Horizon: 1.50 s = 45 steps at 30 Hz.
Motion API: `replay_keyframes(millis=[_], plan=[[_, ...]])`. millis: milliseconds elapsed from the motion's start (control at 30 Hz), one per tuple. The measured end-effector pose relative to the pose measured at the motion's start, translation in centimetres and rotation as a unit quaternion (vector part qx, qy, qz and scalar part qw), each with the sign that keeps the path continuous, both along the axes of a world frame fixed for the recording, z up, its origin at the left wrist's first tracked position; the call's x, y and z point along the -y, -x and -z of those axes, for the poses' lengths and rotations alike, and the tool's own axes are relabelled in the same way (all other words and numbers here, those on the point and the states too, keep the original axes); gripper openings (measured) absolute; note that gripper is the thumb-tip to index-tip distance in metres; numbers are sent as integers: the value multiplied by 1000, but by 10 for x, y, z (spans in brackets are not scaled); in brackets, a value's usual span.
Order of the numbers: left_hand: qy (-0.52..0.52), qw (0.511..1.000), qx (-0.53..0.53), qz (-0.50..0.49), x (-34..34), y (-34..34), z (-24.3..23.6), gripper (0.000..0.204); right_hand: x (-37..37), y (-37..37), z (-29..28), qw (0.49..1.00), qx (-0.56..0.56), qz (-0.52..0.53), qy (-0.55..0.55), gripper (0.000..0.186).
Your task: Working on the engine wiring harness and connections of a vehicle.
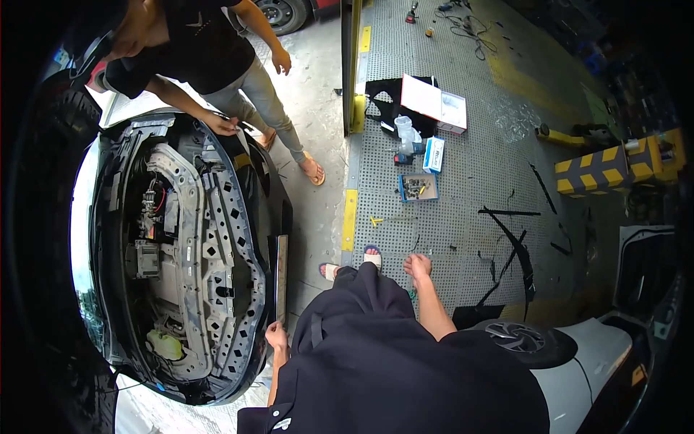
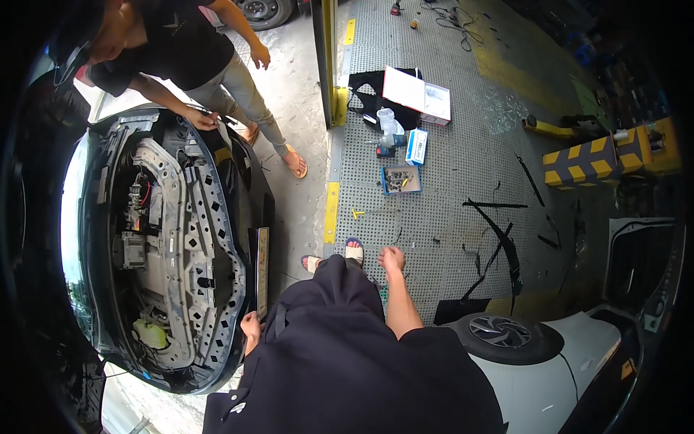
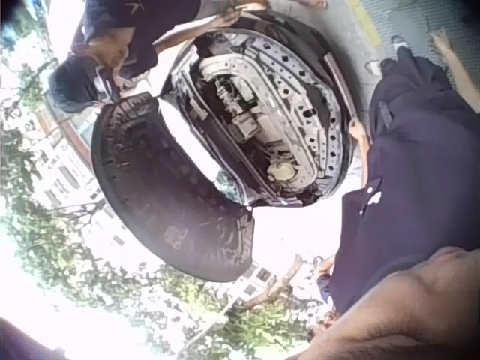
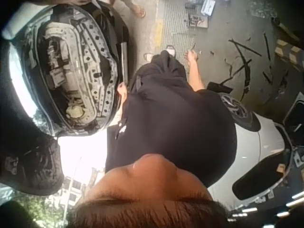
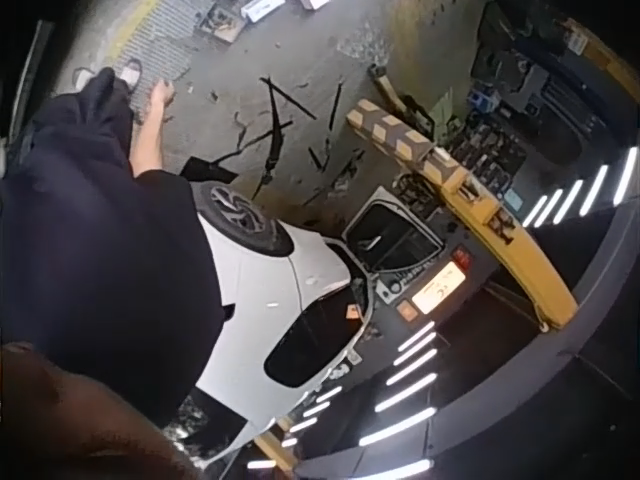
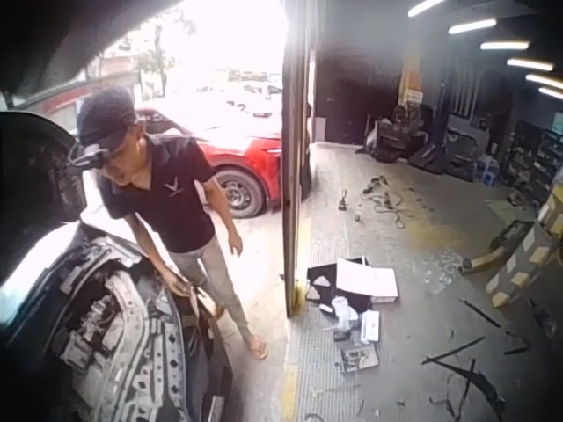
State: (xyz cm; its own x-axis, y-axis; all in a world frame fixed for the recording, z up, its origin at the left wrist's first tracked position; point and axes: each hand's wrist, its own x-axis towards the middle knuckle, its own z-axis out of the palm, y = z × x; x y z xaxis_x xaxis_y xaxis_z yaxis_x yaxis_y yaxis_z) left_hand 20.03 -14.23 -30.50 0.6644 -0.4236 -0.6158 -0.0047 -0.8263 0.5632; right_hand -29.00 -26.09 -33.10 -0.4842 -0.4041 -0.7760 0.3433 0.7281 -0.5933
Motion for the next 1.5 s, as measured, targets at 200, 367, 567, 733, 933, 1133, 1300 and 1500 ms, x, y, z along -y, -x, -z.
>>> replay_keyframes(millis=[200,367,567,733,933,1133,1300,1500], plan=[[28,998,-45,17,32,16,-18,20,-62,37,7,995,12,55,-82,29],[67,996,-46,20,43,40,-23,20,-79,52,13,992,27,34,-115,29],[63,997,-47,-15,14,59,-18,18,-34,59,7,995,22,-25,-89,27],[52,997,-28,-59,-31,62,-18,16,15,64,8,991,15,-120,-59,25],[23,997,21,-68,-73,67,-31,19,55,56,21,977,1,-198,-76,22],[-77,992,-21,-95,-92,89,-51,17,53,33,120,938,-76,-328,-77,21],[-175,980,-86,26,-85,80,35,16,62,20,240,896,-143,-395,-146,34],[-185,979,-81,-1,-4,100,42,15,123,-18,393,858,-172,-432,-218,65]])
